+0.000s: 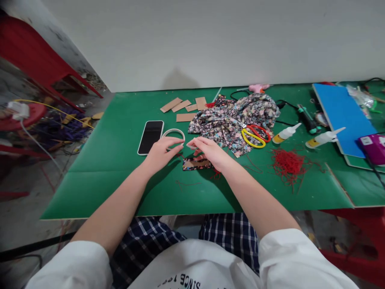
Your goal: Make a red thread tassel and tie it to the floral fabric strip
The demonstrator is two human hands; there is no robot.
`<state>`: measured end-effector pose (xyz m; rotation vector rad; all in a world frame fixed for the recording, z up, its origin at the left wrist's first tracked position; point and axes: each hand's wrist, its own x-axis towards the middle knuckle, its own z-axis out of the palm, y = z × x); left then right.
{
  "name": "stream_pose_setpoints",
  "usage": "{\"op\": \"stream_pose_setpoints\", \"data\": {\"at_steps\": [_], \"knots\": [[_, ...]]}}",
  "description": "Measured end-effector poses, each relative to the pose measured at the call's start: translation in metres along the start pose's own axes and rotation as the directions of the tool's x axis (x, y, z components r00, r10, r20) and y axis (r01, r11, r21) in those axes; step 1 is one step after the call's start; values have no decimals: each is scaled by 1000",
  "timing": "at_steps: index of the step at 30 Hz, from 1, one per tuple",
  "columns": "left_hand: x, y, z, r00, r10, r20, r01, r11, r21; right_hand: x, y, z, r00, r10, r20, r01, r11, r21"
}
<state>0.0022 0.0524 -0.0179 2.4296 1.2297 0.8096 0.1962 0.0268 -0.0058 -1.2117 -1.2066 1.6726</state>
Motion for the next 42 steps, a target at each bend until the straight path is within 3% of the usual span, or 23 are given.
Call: {"op": "stream_pose_setpoints", "data": {"at_steps": [2,6,11,17,20,24,27,29,33,37,42], "knots": [[-5,11,-2,994,-113,-4,111,984,-137,1,1,2,1000,14,23,-13,999,-46],[-9,24,0,968,-248,-40,234,949,-212,1,1,9,999,32,3,-32,993,-110],[-16,25,5,944,-319,-81,291,924,-248,1,4,16,1000,-15,27,20,982,-186],[-25,27,4,888,-456,-58,378,797,-471,3,8,9,959,-248,-134,204,939,-277],[-27,28,3,871,-491,-16,404,733,-547,0,6,10,977,-197,-85,156,923,-353],[-29,26,7,861,-508,14,438,728,-528,-3,5,14,973,-195,-126,118,882,-456],[-31,24,8,870,-493,21,440,756,-486,-2,8,16,960,-253,-119,144,812,-566],[-32,23,5,890,-454,-24,410,823,-393,-2,11,16,946,-309,-96,173,732,-659],[-39,27,-5,967,-249,-55,250,968,29,-2,17,17,934,-356,-39,196,600,-776],[-50,40,-9,994,-111,3,103,938,331,-3,20,14,962,-268,-49,120,577,-808],[-66,63,3,980,31,195,-112,903,415,-3,19,10,988,-136,-70,26,596,-802]]}}
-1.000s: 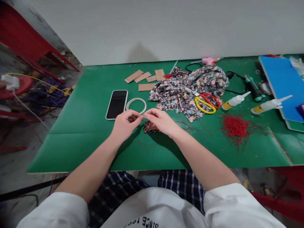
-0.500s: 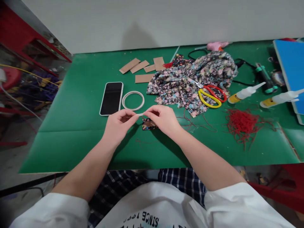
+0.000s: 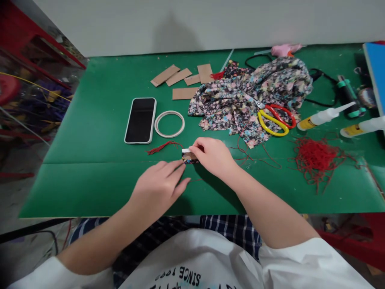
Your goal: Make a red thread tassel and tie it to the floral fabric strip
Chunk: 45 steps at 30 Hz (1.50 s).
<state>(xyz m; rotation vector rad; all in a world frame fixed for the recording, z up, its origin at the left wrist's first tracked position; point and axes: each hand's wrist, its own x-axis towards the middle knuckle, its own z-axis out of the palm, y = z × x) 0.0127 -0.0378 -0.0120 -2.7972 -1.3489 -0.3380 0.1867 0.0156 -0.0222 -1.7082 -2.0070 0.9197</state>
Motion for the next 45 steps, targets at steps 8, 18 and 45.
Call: {"op": "stream_pose_setpoints", "data": {"at_steps": [8,18,45], "knots": [[-2,9,12,997,70,-18,-70,997,26,-2,-2,3,999,6,43,-3,996,-90],[-1,8,13,997,76,-8,-76,997,0,-2,-2,4,998,7,57,3,985,-170],[6,-14,13,994,-52,96,48,998,43,-4,-5,4,996,-26,91,50,961,-272]]}}
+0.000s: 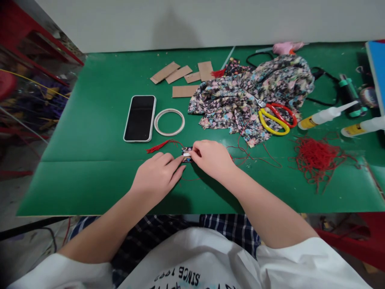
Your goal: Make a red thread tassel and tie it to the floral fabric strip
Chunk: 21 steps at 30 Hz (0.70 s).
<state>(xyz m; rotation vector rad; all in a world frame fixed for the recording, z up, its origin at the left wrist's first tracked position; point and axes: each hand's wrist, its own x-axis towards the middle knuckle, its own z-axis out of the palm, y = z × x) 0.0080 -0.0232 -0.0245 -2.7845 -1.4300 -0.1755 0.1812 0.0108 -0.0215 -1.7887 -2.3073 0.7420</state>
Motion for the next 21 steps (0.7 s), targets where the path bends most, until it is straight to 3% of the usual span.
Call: {"op": "stream_pose_setpoints", "data": {"at_steps": [21], "knots": [[4,7,-3,970,-125,207,129,992,-6,-3,-6,6,999,-16,-42,8,986,-165]]}}
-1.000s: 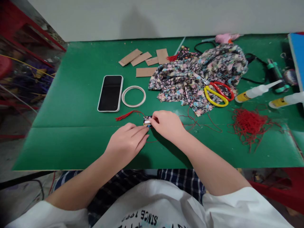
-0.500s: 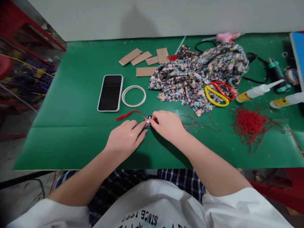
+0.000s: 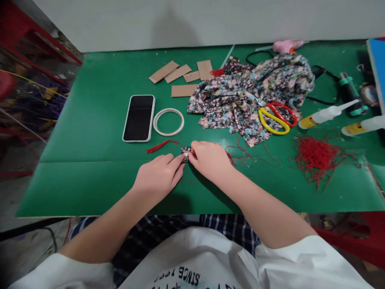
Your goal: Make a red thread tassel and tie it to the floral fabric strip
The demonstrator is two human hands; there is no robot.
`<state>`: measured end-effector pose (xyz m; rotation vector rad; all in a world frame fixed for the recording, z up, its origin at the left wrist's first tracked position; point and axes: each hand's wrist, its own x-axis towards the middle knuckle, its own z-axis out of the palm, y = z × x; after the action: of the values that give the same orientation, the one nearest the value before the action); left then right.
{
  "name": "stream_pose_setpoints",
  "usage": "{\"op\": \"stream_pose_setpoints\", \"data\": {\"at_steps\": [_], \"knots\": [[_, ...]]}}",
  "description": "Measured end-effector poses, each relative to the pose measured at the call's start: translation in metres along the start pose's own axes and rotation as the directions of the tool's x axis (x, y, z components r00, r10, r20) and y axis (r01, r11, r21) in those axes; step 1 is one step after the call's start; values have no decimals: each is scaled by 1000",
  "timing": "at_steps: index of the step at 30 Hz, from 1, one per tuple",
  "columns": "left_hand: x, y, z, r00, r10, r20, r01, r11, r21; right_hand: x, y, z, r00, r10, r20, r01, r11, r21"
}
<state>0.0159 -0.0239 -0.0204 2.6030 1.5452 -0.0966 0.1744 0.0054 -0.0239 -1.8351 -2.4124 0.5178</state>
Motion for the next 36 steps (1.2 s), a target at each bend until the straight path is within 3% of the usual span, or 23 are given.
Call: {"op": "stream_pose_setpoints", "data": {"at_steps": [16,36], "knots": [[1,1,-2,1000,-7,16,7,1000,14,1,-6,-3,1000,19,19,-17,996,-85],[2,1,-4,1000,-7,11,6,1000,16,6,-2,-7,995,23,99,-20,999,-27]]}}
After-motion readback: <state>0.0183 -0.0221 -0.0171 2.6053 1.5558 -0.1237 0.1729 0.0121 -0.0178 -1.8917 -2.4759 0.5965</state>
